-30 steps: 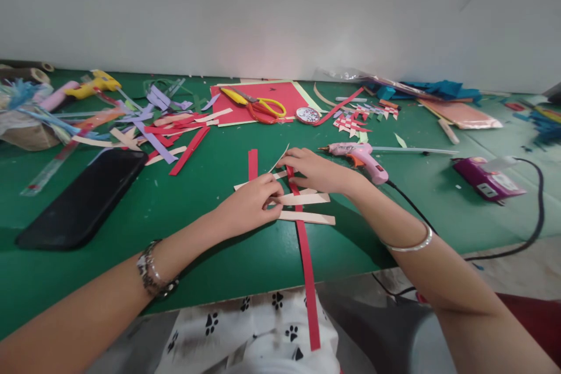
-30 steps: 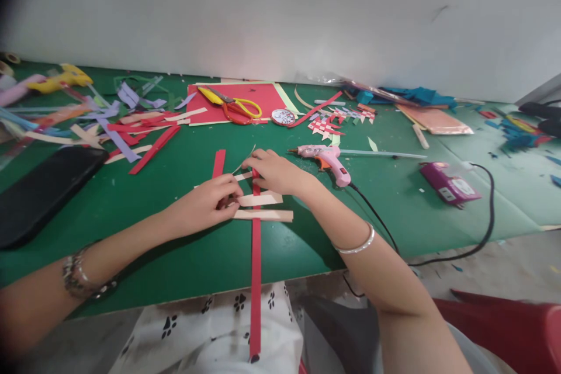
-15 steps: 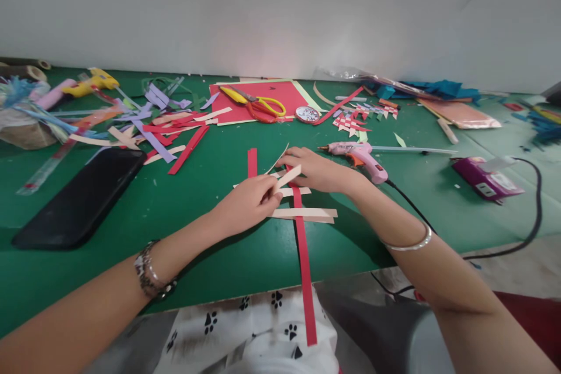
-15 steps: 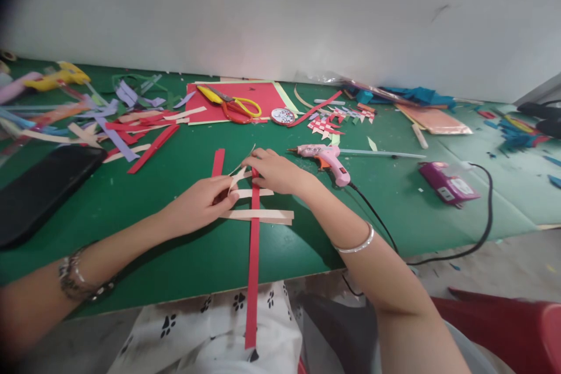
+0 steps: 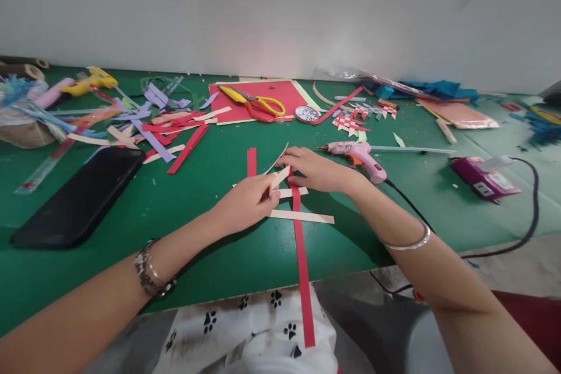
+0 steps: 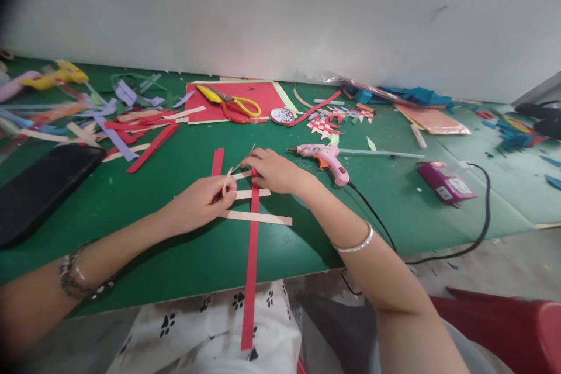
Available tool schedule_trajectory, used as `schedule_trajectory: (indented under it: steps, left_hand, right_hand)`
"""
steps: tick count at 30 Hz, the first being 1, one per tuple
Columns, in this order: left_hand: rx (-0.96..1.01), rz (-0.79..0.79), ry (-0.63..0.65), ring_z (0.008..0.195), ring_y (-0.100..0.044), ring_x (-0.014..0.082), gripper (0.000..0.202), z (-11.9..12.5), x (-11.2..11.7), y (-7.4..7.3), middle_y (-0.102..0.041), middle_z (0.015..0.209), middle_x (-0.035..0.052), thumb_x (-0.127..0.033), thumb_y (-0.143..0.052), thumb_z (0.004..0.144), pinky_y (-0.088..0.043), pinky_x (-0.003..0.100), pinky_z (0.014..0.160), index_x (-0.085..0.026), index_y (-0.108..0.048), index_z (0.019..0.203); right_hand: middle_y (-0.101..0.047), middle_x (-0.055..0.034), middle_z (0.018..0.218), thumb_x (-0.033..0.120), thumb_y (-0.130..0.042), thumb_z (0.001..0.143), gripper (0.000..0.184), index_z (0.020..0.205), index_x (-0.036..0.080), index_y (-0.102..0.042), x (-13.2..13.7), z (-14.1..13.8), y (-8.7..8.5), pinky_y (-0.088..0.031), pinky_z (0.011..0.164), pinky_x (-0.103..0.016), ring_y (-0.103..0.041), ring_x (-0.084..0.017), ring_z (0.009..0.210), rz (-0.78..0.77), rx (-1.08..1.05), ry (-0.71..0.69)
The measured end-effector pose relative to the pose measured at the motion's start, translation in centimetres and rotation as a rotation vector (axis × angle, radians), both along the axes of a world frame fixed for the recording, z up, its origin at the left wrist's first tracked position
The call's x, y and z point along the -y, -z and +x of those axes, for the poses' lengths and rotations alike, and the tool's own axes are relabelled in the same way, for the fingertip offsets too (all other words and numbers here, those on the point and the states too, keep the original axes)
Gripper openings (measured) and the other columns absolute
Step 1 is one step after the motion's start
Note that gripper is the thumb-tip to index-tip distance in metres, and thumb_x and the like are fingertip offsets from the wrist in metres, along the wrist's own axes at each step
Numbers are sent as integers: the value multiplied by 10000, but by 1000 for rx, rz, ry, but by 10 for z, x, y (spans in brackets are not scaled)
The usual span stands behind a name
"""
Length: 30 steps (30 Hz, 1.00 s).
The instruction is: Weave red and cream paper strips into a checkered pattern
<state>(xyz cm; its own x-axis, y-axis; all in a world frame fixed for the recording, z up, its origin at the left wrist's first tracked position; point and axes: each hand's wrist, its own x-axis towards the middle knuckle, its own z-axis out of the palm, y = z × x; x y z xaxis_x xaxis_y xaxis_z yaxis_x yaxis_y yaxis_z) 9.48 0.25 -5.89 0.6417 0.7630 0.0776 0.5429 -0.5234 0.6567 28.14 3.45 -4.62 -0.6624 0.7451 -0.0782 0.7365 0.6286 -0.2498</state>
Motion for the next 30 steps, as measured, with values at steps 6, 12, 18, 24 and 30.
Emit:
schedule_trajectory:
  steps: [6,12,18,24,30]
  left_hand:
    - [-12,-13,-3,440,-352,97,177,0,0,0,-391,514,-47,-226,-325,792,-263,235,467,-197,-353,619]
    - [37,85,2,529,-402,111,145,0,-2,2,-416,593,-21,-183,-351,707,-333,244,533,-199,-304,570]
    - [16,87,-89,504,-390,100,176,1,-1,2,-373,595,-26,-149,-345,675,-312,235,492,-204,-228,555]
    - [9,127,-110,516,-401,99,192,1,-1,2,-401,611,-6,-165,-358,664,-320,240,499,-200,-237,519]
    - [0,171,-133,539,-427,117,203,2,-3,2,-447,585,8,-167,-354,663,-334,251,521,-196,-244,496]
  right_hand:
    - [-466,-112,1096,142,-467,781,331,1111,168,-490,-1,1,1,-387,858,-403,-447,-236,1015,8,-9,-17]
    - [-472,-119,1089,131,-456,783,336,1116,154,-490,0,1,-1,-383,864,-396,-443,-235,1020,-2,-11,-23]
    - [-468,-110,1102,136,-453,786,336,1118,171,-488,0,0,0,-382,861,-404,-443,-237,1021,16,-7,-17]
    - [-474,-115,1081,123,-454,781,343,1121,155,-487,2,-1,-2,-386,844,-388,-448,-234,976,4,9,-11]
    - [-474,-106,1065,105,-451,769,353,1115,172,-481,2,0,-2,-386,830,-394,-448,-234,959,25,10,-17]
